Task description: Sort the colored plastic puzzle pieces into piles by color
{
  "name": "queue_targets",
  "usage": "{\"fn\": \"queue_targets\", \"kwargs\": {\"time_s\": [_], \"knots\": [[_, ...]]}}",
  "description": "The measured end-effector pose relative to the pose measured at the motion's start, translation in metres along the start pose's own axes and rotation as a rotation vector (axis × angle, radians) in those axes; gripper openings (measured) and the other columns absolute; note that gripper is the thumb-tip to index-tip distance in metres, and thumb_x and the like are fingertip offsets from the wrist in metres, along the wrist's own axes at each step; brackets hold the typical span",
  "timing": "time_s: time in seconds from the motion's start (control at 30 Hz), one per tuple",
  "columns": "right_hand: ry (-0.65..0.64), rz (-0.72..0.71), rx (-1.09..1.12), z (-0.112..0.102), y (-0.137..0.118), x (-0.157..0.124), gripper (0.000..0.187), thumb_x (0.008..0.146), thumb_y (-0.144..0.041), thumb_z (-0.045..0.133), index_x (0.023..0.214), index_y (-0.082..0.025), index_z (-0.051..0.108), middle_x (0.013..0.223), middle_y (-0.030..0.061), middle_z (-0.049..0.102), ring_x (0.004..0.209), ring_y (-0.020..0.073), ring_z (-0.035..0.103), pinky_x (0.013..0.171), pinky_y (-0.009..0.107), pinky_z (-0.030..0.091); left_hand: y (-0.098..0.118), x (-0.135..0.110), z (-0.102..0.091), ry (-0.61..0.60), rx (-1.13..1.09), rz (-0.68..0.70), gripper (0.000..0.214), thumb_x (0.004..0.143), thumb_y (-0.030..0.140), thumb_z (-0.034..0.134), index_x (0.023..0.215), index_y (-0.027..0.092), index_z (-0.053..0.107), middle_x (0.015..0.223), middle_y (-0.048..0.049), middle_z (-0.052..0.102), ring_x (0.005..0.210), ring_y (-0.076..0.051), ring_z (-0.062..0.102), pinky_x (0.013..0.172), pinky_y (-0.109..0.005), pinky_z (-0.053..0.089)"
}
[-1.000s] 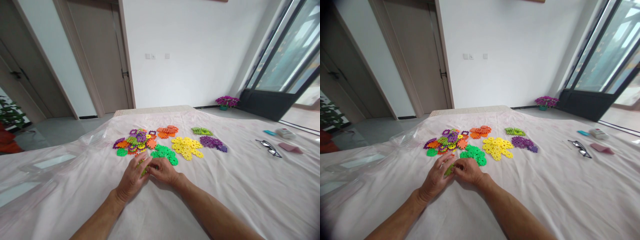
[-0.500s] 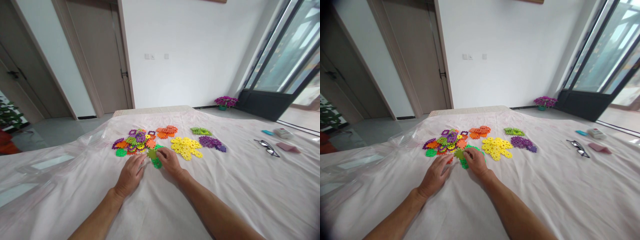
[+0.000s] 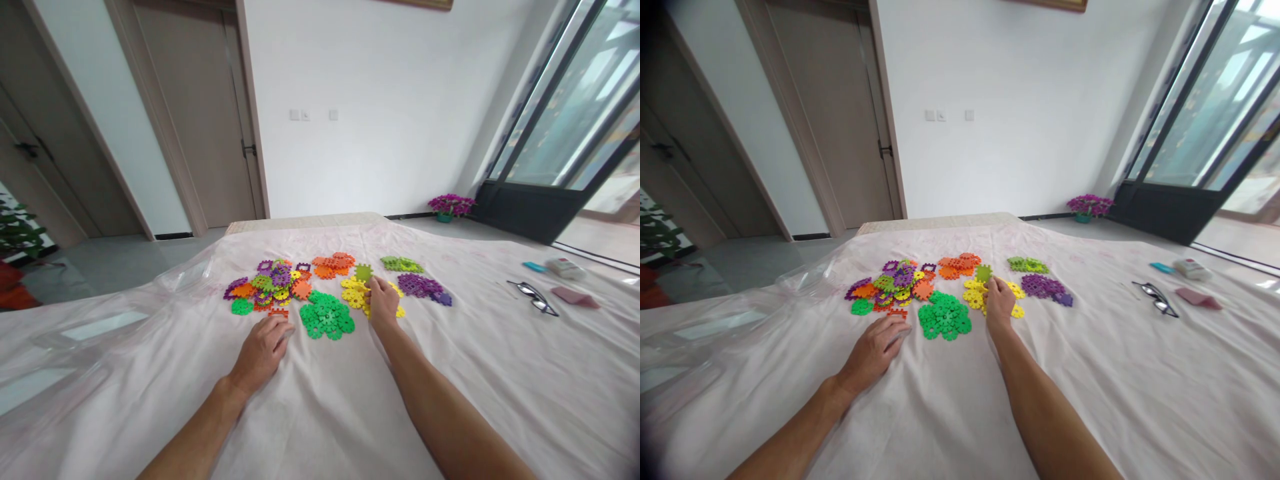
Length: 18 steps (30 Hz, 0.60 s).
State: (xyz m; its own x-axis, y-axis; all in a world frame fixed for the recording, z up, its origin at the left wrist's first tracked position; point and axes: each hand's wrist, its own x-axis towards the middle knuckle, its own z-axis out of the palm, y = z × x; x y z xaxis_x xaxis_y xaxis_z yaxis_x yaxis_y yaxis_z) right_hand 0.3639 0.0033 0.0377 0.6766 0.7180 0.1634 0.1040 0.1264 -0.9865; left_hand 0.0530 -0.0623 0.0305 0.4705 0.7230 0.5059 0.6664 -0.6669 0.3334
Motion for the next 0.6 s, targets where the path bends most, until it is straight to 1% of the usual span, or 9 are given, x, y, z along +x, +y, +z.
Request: {"fn": "queue_targets", "kwargs": {"time_s": [0.03,0.1,0.17,0.2,0.27,0.33,0.4,0.6], "knots": [[0.046,0.059,0.053,-0.002,0.000,0.003,0.054,0.074,-0.051,0.058,0.110,-0.012,0.072,0.083,0.0056,0.071,0.058,0.0139,0.057,0.048,0.023,0.042,0.000,0.000,0.000,-0.004,0.003,-0.002,0.034,0.085,0.009,0.055,0.112,0.024,0.069,0.113,-0.0066,0.069,0.110,-0.022,0.063,0.098,-0.040,0.051],[0.104,0.108,0.111,-0.003,-0.001,0.006,0.062,0.071,-0.046,0.059,0.124,-0.013,0.066,0.094,0.0061,0.073,0.061,0.0132,0.059,0.046,0.022,0.042,0.001,0.001,-0.001,-0.002,0.011,-0.010,0.033,0.085,0.009,0.056,0.111,0.024,0.070,0.113,-0.0066,0.069,0.109,-0.022,0.063,0.098,-0.041,0.051],[0.117,0.095,0.131,-0.003,-0.002,0.005,0.068,0.070,-0.041,0.059,0.132,-0.015,0.061,0.099,0.0057,0.073,0.063,0.0127,0.060,0.046,0.021,0.042,0.001,0.001,-0.001,0.007,0.019,-0.017,0.033,0.084,0.009,0.057,0.110,0.024,0.070,0.112,-0.0065,0.070,0.108,-0.023,0.063,0.097,-0.041,0.051],[0.113,0.078,0.133,-0.002,-0.003,0.003,0.068,0.070,-0.039,0.058,0.133,-0.015,0.060,0.099,0.0053,0.073,0.062,0.0124,0.060,0.046,0.021,0.042,0.001,0.001,-0.001,0.014,0.023,-0.019,0.033,0.084,0.009,0.057,0.110,0.024,0.070,0.111,-0.0064,0.070,0.108,-0.023,0.064,0.097,-0.041,0.051],[0.078,0.034,0.119,0.001,-0.003,-0.002,0.061,0.070,-0.036,0.057,0.127,-0.015,0.064,0.096,0.0052,0.074,0.061,0.0120,0.060,0.050,0.022,0.044,0.001,0.001,0.000,0.029,0.033,-0.025,0.032,0.084,0.009,0.058,0.109,0.023,0.070,0.111,-0.0063,0.070,0.107,-0.023,0.064,0.097,-0.041,0.051],[0.027,-0.024,0.088,0.005,-0.003,-0.008,0.050,0.071,-0.036,0.054,0.113,-0.014,0.070,0.093,0.0056,0.074,0.060,0.0119,0.059,0.054,0.024,0.046,0.000,0.001,0.000,0.036,0.046,-0.031,0.032,0.084,0.010,0.058,0.110,0.023,0.070,0.111,-0.0064,0.070,0.107,-0.023,0.064,0.097,-0.041,0.050],[-0.021,-0.085,0.056,0.009,-0.002,-0.014,0.043,0.073,-0.035,0.052,0.104,-0.014,0.073,0.092,0.0063,0.073,0.060,0.0124,0.058,0.057,0.026,0.047,0.000,0.000,0.000,0.032,0.055,-0.039,0.032,0.084,0.010,0.058,0.111,0.023,0.070,0.111,-0.0067,0.070,0.107,-0.023,0.064,0.097,-0.040,0.050],[-0.153,-0.200,-0.029,0.017,0.000,-0.031,0.037,0.077,-0.034,0.049,0.099,-0.016,0.073,0.091,0.0071,0.074,0.063,0.0152,0.060,0.063,0.029,0.050,-0.001,0.000,0.000,0.025,0.061,-0.072,0.033,0.084,0.011,0.059,0.112,0.025,0.069,0.110,-0.0053,0.070,0.104,-0.023,0.064,0.093,-0.038,0.049]]}}
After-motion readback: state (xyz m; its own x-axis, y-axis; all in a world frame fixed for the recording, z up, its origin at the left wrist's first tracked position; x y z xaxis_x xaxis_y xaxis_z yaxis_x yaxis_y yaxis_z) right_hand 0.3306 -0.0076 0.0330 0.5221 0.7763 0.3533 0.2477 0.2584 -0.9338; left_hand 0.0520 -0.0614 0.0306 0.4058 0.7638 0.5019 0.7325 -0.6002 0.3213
